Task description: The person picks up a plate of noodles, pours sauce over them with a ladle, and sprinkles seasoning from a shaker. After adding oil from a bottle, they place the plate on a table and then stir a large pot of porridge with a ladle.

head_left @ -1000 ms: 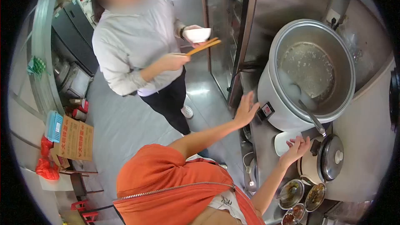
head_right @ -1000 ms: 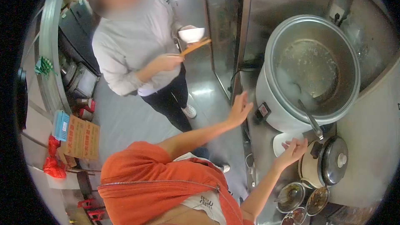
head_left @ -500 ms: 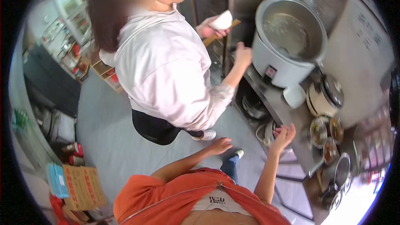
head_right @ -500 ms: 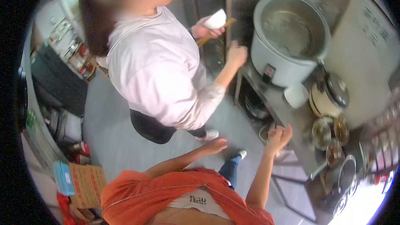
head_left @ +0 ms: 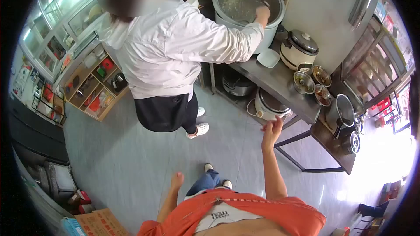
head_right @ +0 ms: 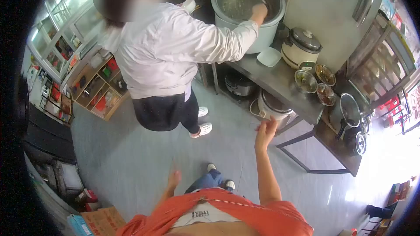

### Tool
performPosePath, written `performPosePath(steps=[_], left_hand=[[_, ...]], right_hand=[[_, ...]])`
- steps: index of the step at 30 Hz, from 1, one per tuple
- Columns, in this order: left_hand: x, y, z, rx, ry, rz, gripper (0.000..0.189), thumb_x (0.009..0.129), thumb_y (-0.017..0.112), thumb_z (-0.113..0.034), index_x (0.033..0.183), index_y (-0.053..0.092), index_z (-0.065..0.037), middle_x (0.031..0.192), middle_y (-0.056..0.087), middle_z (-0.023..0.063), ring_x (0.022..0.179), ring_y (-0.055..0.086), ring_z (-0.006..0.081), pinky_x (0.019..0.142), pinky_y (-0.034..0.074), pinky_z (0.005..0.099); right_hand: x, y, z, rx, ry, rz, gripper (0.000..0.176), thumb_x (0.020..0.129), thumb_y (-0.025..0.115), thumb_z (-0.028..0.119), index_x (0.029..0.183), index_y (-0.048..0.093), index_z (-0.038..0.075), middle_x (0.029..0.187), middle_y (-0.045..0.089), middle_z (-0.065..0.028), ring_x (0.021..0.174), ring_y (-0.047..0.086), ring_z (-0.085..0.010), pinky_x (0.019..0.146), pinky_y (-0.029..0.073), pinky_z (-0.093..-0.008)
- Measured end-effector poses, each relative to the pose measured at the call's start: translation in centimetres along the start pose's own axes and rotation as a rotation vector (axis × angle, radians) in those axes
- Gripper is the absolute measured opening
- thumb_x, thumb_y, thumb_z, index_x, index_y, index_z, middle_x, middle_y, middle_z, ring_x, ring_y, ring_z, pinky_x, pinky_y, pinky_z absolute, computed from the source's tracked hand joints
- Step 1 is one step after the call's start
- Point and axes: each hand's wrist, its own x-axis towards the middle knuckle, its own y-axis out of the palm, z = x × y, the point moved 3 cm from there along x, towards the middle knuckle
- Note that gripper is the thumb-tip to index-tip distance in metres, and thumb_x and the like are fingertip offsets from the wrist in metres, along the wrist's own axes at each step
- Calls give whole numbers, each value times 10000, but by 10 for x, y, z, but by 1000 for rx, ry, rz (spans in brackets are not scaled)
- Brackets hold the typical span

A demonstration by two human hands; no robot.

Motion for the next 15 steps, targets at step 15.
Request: performPosePath(steps=[15], left_hand=[[-57, -69, 124, -566, -157, 85, 237, 744, 505, -234, 854, 528, -26, 771, 569, 87, 639, 570, 206, 506, 415, 326]], right_hand=[[-153, 65, 1, -17, 337, 101, 324, 787, 401, 0, 1110, 379, 23, 794, 469, -55, 571, 476, -99, 458, 436, -218]])
